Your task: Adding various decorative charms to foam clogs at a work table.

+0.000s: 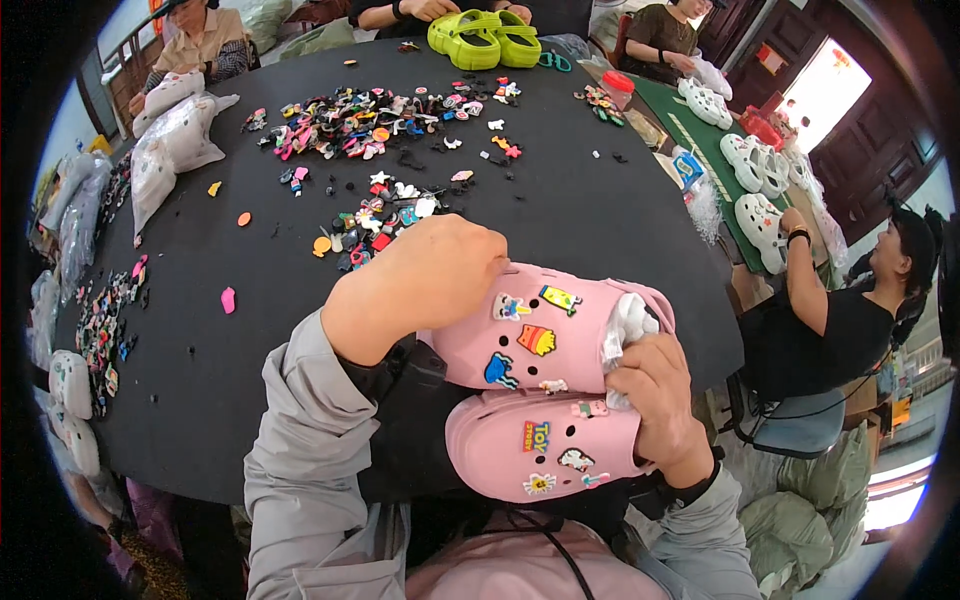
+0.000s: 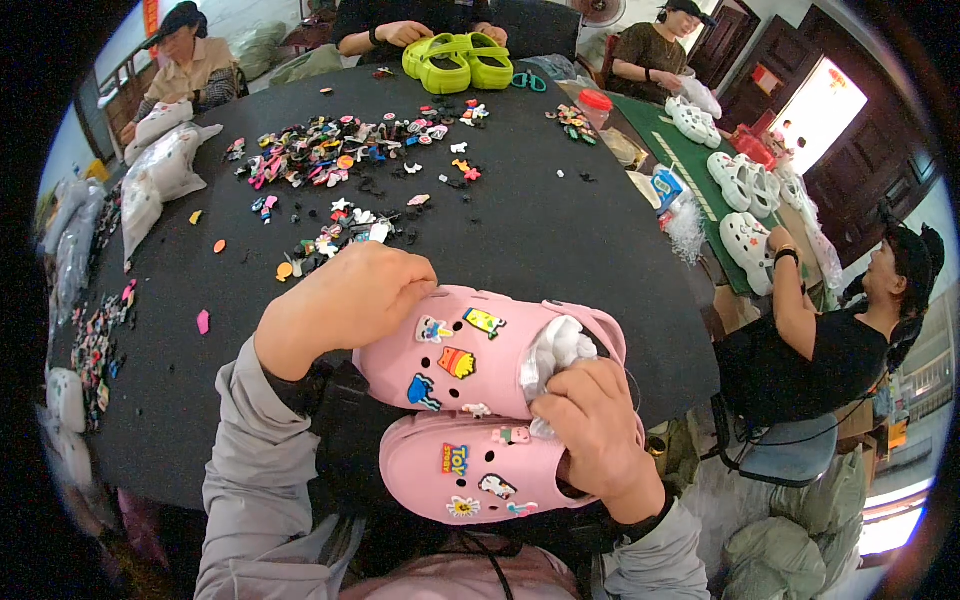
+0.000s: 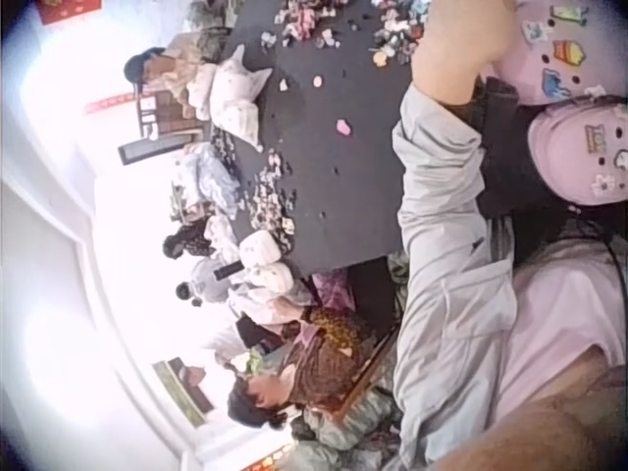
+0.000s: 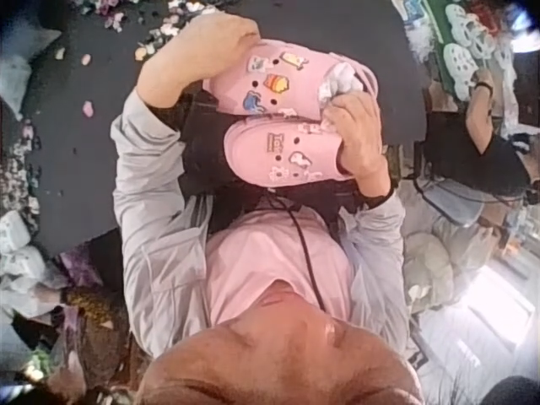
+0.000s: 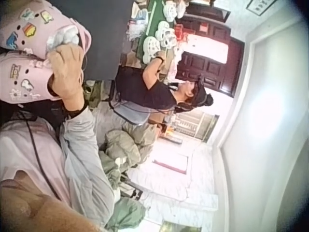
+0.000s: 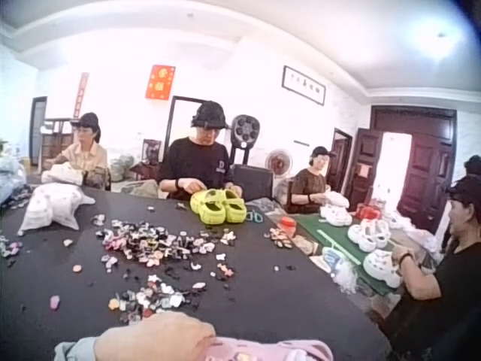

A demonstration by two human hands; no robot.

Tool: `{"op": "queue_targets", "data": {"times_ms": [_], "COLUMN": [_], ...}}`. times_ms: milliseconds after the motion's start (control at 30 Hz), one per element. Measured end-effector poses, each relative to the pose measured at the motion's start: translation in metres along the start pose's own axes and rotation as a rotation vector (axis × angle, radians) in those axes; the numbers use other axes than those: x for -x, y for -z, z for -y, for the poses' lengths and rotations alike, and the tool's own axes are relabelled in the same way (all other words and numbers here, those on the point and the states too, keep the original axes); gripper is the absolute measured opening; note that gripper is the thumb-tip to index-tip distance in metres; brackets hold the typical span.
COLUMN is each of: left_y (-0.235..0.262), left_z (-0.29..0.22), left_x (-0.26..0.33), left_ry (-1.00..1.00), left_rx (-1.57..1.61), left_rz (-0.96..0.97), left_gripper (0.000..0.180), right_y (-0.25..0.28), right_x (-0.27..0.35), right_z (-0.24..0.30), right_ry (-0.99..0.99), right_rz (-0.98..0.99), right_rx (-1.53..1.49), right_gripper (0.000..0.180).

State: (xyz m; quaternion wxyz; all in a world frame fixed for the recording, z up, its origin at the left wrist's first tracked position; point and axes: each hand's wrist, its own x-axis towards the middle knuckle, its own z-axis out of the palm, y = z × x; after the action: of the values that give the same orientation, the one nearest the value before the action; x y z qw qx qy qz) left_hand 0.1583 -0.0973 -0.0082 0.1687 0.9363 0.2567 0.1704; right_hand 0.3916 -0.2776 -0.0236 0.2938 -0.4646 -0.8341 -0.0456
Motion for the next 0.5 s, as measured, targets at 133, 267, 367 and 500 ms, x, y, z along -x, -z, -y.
{"op": "queue_targets", "data": {"times_ms": [133, 267, 367, 500], "left_y": [0.008, 0.006, 0.007, 0.007], "left_z": [-0.003, -0.002, -0.004, -0.004], "left_x": [0.001, 0.003, 0.002, 0.003], "left_ry": [-0.03, -0.034, -0.012, 0.008], "left_rx": [-0.007, 0.023, 0.026, 0.002], "left_rz": [0.006, 0.003, 0.013, 0.012], "left_gripper": [0.021, 0.022, 0.022, 0.022], "right_y": [-0.007, -0.009, -0.009, -0.009], "right_x": [-0.009, -0.017, -0.012, -0.012], "right_z": [-0.013, -0.016, -0.017, -0.016], "right_ry": [-0.041, -0.051, -0.063, -0.067], "right_rz": [-0.013, 0.007, 0.013, 0.019], "right_rx": [-0.042, -0.03, -0.03, -0.034], "right_gripper": [0.039, 0.048, 0.047, 0.045]}}
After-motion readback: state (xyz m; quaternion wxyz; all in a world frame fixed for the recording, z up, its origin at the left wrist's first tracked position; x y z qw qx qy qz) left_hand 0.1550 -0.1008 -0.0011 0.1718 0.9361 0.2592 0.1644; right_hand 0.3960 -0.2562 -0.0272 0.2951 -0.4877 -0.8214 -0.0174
